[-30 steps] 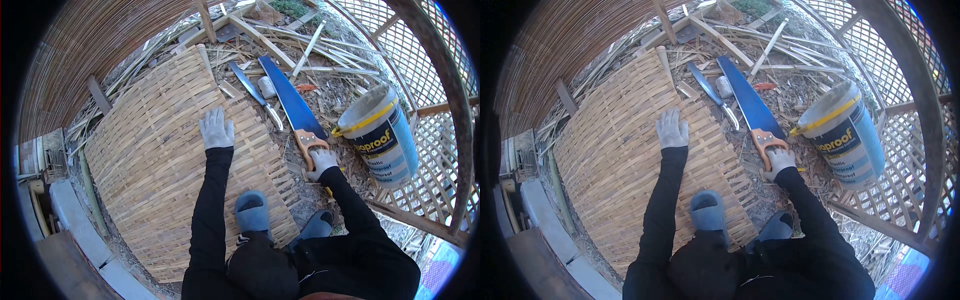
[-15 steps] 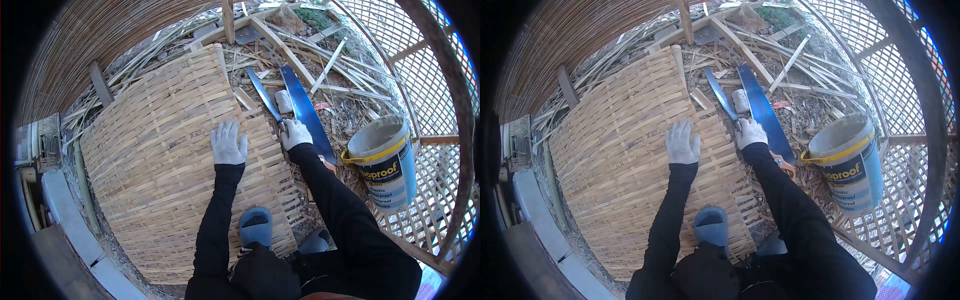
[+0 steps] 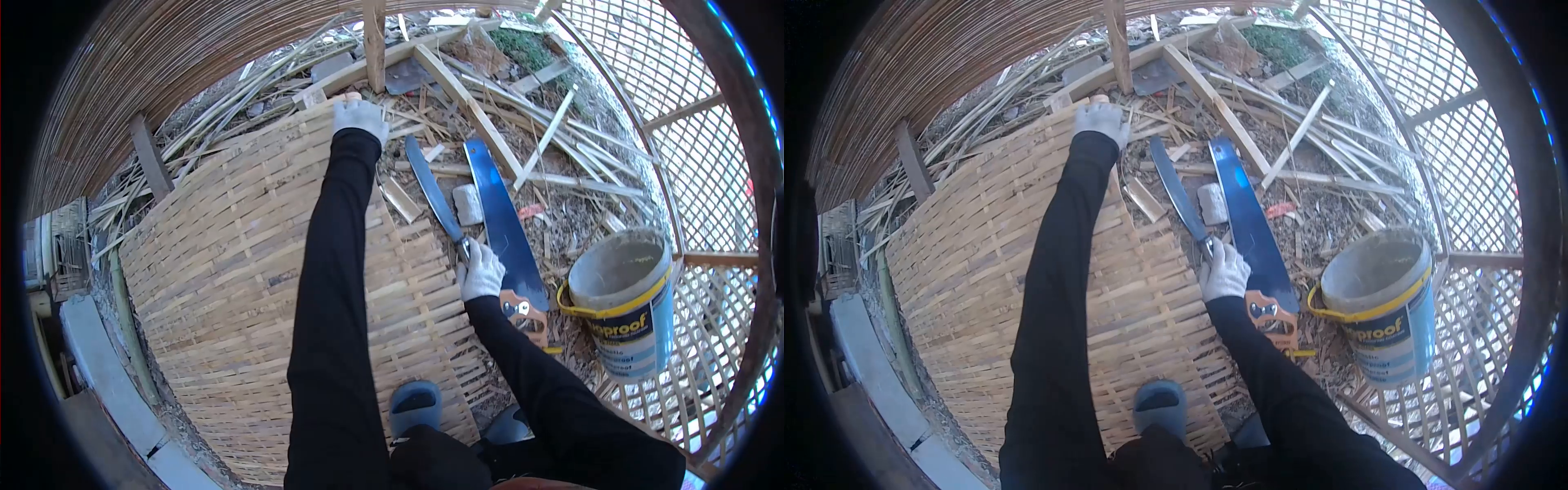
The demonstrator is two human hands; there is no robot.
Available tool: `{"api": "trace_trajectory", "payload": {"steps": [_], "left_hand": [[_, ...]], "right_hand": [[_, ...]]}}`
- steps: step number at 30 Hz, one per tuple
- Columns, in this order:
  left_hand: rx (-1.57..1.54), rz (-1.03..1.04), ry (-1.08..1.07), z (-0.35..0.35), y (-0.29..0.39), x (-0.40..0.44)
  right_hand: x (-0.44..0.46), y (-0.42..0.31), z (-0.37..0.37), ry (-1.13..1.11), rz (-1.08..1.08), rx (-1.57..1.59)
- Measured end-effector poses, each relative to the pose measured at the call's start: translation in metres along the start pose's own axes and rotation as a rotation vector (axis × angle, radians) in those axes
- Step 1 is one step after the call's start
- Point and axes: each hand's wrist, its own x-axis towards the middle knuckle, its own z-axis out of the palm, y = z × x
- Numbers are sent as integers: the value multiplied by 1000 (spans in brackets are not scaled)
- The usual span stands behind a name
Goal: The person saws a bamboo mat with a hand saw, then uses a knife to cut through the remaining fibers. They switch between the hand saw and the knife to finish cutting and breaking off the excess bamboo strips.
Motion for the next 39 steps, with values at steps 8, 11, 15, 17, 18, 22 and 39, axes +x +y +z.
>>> {"api": "trace_trajectory", "payload": {"steps": [8,11,15,17,18,22,39], "left_hand": [[540,16,-408,48,12,36],[645,121,-460,50,14,49],[547,15,-522,67,24,54],[474,-54,-468,68,16,66],[485,7,-454,66,11,66],[307,83,-172,46,6,41],[-135,325,-397,-37,77,-163]], "right_hand": [[-1,1,-2,-39,22,-2],[10,-1,-4,-32,14,-3],[-2,-3,-9,-91,60,-8],[10,1,-12,-91,62,-11],[9,-4,-7,-82,79,-7],[3,-2,-2,-67,61,-21],[29,-9,-30,-280,165,-24]]}}
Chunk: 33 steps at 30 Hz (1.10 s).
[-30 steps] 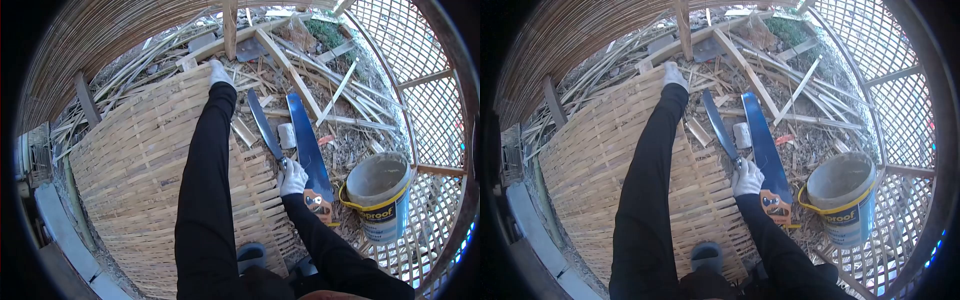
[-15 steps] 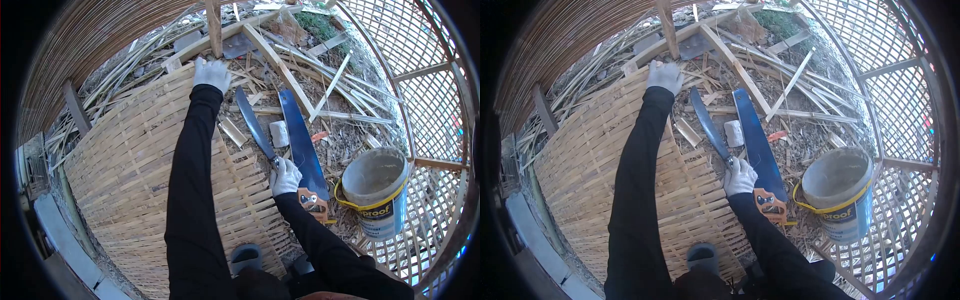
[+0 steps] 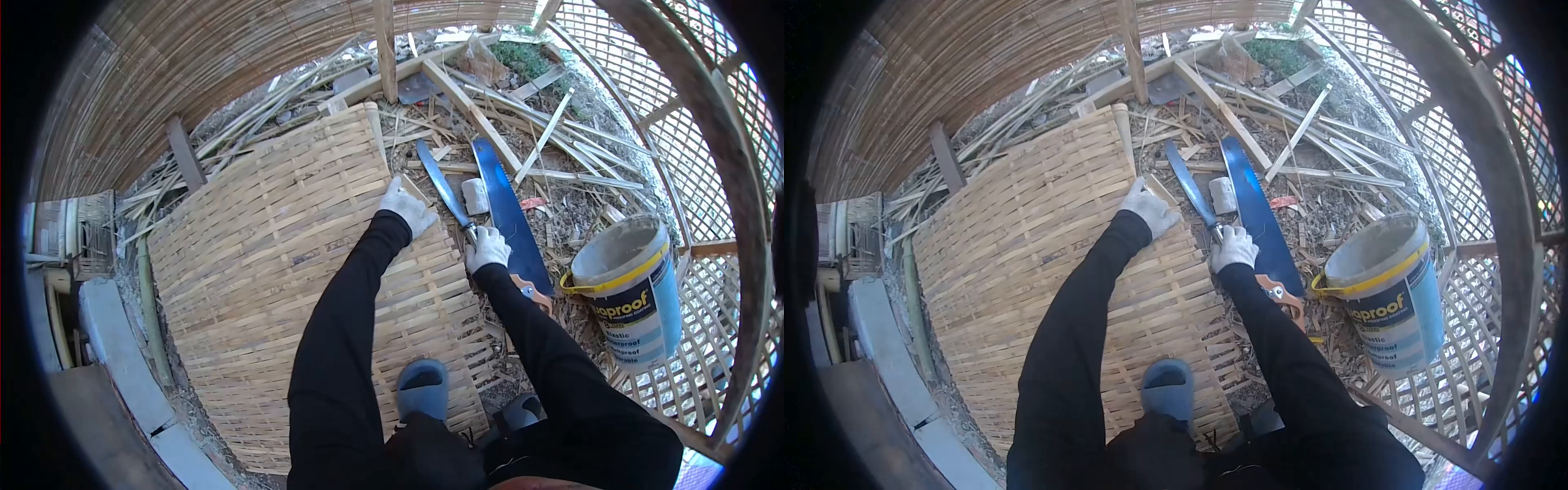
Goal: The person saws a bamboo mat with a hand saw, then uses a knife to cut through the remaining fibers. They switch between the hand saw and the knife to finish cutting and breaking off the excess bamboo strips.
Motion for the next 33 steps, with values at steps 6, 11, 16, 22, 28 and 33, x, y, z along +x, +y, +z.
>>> {"api": "trace_trajectory", "payload": {"steps": [6,11,16,22,28,33], "left_hand": [[-22,56,497,3,33,-19],[-48,376,284,4,131,-85],[-79,518,85,20,180,-121],[1,235,162,10,187,-106],[185,265,-28,-1,195,-100],[294,233,-108,-9,208,-82]], "right_hand": [[4,1,-36,-165,211,221],[-43,47,-48,-290,84,327],[-59,75,-91,-477,117,615],[-37,78,-52,-419,-5,765],[-55,71,-56,-290,-149,480],[-80,83,-70,-382,-100,635]]}}
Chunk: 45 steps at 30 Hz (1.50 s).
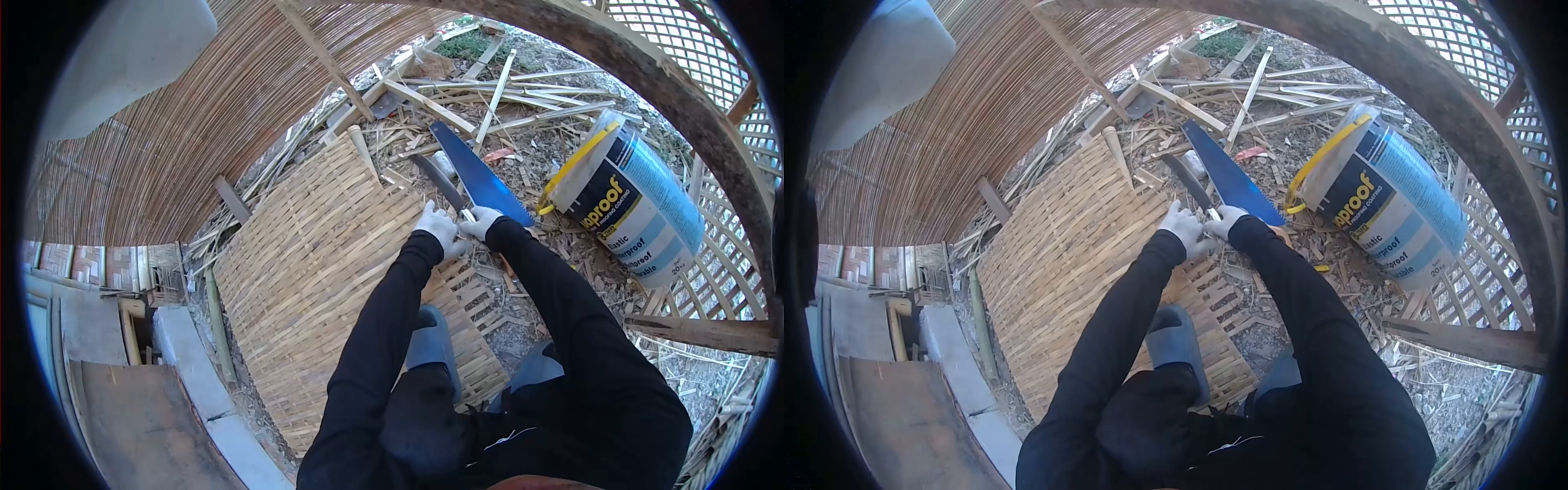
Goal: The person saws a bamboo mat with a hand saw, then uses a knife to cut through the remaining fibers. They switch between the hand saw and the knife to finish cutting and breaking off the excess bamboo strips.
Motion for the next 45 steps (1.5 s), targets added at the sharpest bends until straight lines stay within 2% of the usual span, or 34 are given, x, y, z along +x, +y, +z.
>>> {"api": "trace_trajectory", "payload": {"steps": [3,6,7,11,14,15,23,36,37,40,45], "left_hand": [[14,-11,28,-9,3,-5],[-27,28,253,2,1,-9],[-38,18,269,-4,4,-12],[-88,2,210,-21,7,-18],[-71,-7,244,-19,8,-17],[-42,-16,246,-21,10,-18],[-50,-13,196,-28,8,-19],[-96,-18,204,-23,8,-21],[-92,-12,207,-20,7,-21],[-95,-20,222,-17,7,-18],[-92,-20,186,-21,6,-17]], "right_hand": [[21,34,20,4,-75,54],[22,36,40,55,-120,37],[36,42,50,14,-147,100],[96,83,92,92,-256,224],[93,68,92,174,-173,230],[117,87,111,192,-154,147],[76,92,105,63,-221,-71],[84,98,108,-32,-238,-219],[79,99,108,-16,-347,-221],[92,105,122,-82,-422,-318],[95,99,117,-90,-422,-312]]}}
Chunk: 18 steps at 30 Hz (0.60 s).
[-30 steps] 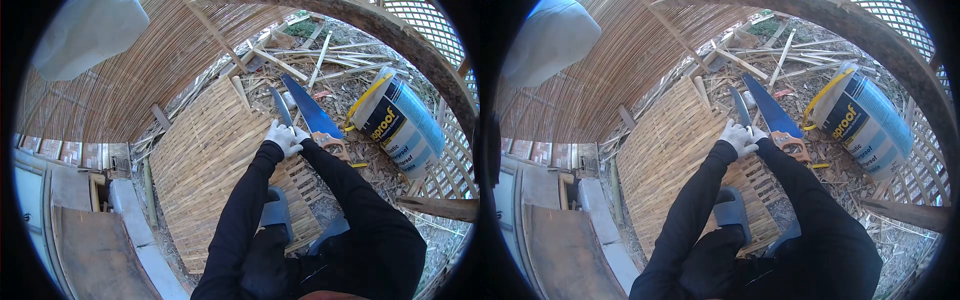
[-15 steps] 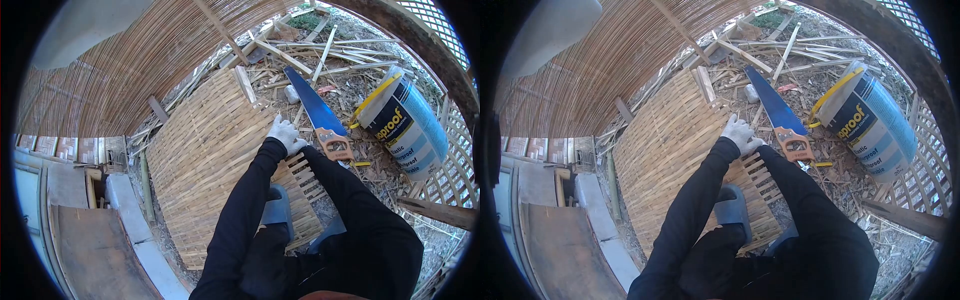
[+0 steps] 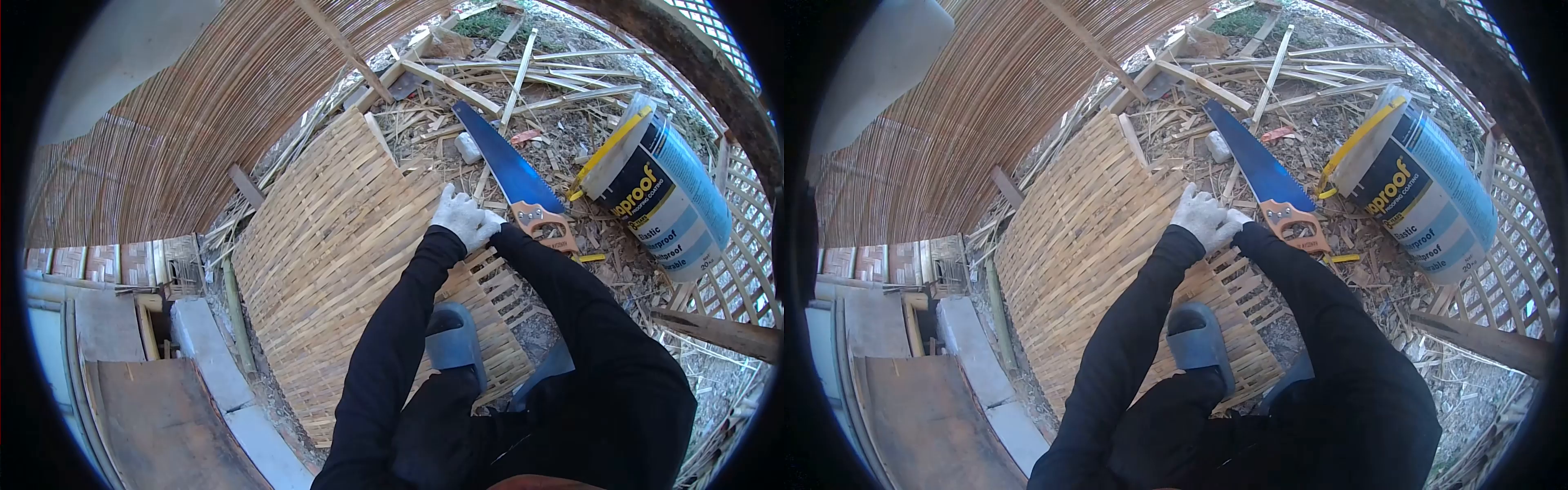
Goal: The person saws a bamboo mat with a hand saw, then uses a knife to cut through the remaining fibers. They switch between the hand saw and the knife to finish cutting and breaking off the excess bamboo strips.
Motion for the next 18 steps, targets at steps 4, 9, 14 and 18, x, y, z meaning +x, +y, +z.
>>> {"api": "trace_trajectory", "payload": {"steps": [4,9,14,18], "left_hand": [[-15,21,71,13,-5,2],[-69,51,83,8,-11,-1],[-66,62,126,-3,-6,-5],[-69,70,171,-1,-3,-3]], "right_hand": [[-6,-3,-17,12,-3,11],[-14,-5,-20,115,-30,-183],[-59,-47,-38,359,110,-395],[-10,-14,1,427,-30,-33]]}}
